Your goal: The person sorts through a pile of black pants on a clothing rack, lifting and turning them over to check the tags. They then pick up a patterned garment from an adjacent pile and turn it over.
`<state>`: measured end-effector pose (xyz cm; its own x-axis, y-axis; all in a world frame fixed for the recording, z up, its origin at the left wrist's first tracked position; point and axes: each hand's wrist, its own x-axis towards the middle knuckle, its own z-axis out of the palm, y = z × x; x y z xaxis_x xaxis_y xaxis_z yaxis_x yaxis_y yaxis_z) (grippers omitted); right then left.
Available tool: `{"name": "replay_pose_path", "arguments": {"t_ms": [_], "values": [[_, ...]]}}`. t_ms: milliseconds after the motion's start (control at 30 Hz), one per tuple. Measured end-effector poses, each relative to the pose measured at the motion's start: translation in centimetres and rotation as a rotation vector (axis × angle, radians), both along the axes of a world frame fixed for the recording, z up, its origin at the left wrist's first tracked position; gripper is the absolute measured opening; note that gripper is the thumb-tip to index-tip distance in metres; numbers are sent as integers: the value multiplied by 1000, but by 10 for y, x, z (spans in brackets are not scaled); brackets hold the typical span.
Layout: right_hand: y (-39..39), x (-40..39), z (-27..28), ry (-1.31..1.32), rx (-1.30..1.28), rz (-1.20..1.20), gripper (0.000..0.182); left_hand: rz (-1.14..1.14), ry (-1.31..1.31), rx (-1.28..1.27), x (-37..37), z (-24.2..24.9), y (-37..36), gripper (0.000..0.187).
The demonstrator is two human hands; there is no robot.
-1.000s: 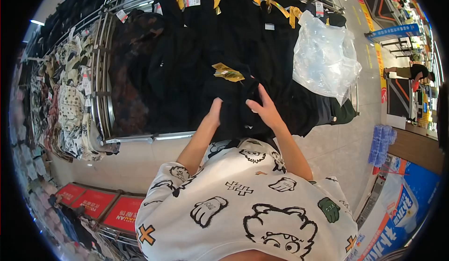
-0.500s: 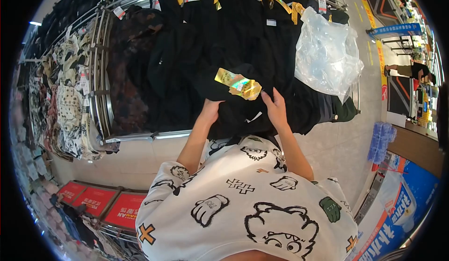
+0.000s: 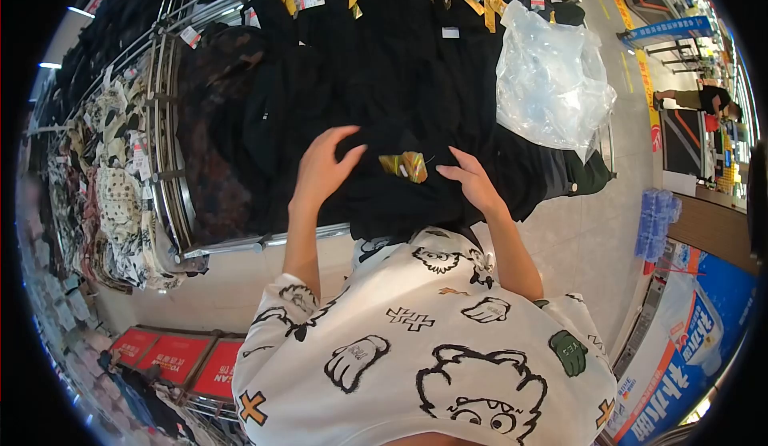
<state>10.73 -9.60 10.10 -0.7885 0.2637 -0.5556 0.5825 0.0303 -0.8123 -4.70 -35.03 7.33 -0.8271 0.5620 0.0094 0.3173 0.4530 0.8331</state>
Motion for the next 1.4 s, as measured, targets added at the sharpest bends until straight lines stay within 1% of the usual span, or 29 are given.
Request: {"name": "replay_pose_path", "arguments": {"t_ms": [33, 67, 100, 133, 167, 233, 267, 333, 400, 433, 467, 533, 567, 600, 633, 700, 733, 800, 833, 867, 933, 967, 1000, 1033, 1100, 1133, 1233, 1333, 1400], "values": [[-3, -3, 5, -57, 54, 67, 68, -114, -5, 128, -4, 10, 15, 40], [-5, -6, 4, -49, 47, 120, 69, -226, -44, 212, -3, 22, 29, 44], [-7, -8, 4, -42, 40, 172, 71, -336, -154, 356, -1, 29, 43, 47], [-8, -10, 3, -36, 33, 222, 72, -392, -194, 411, 5, 29, 56, 47], [-7, -12, 0, 18, -12, 229, 69, -451, -234, 467, 8, 30, 64, 46], [-4, -16, -4, 128, -94, 230, 63, -539, -345, 215, 1, 45, 66, 40], [0, -17, -2, 105, -151, 218, 59, -583, -398, 85, -1, 50, 67, 37], [6, -17, 5, 60, -269, 193, 51, -533, -219, 30, 1, 49, 67, 30], [3, -9, 2, 146, -153, 214, 56, -474, -7, 35, 4, 48, 65, 20], [1, -5, -2, 188, -94, 226, 59, -447, 2, 67, 3, 49, 64, 19], [0, -1, -14, 232, 38, 282, 69, -419, 10, 98, 2, 52, 62, 19], [-13, 1, -2, 169, 229, 320, 69, -351, 44, 171, 0, 61, 58, 15], [-19, 3, 2, 137, 325, 339, 69, -325, 122, 225, -2, 64, 56, 15], [-20, 9, -10, 187, 463, 355, 56, -297, 200, 280, -6, 65, 54, 14], [-18, 13, -26, 181, 445, 315, 50, -268, 279, 334, -10, 68, 51, 13], [-13, 18, -46, 167, 408, 238, 39, -233, 295, 325, -15, 77, 42, 12], [-11, 19, -46, 111, 366, 187, 22, -212, 290, 311, -17, 79, 38, 12], [-10, 21, -55, 330, 147, 63, 18, -164, 238, 279, -22, 76, 31, 14], [-10, 21, -56, 437, 37, 0, 17, -154, 279, 235, -25, 73, 28, 14], [-5, 25, -54, 398, -133, -54, 21, -145, 321, 190, -29, 71, 25, 14], [-1, 26, -35, 259, -333, -198, 27, -122, 367, 128, -31, 64, 20, 13], [0, 26, -31, 190, -431, -269, 30, -105, 284, 157, -30, 60, 18, 12], [-1, 23, -29, 260, -363, -260, 42, -91, 201, 186, -28, 57, 17, 12], [0, 24, -30, 319, -235, -157, 44, -77, 116, 215, -26, 55, 16, 12], [-2, 26, -30, 425, 25, 51, 50, -76, 118, 277, -23, 57, 16, 12], [-5, 27, -27, 440, 50, 99, 57, -72, 117, 307, -22, 57, 16, 13], [-14, 33, -20, 493, 146, 169, 31, -3, 186, 271, -31, 41, 15, 13], [-6, 25, -1, 454, 293, 499, 15, 34, 163, 309, -34, 33, 13, 12], [-12, 24, 2, 431, 290, 434, 14, 34, 162, 313, -32, 29, 14, 12]]}}
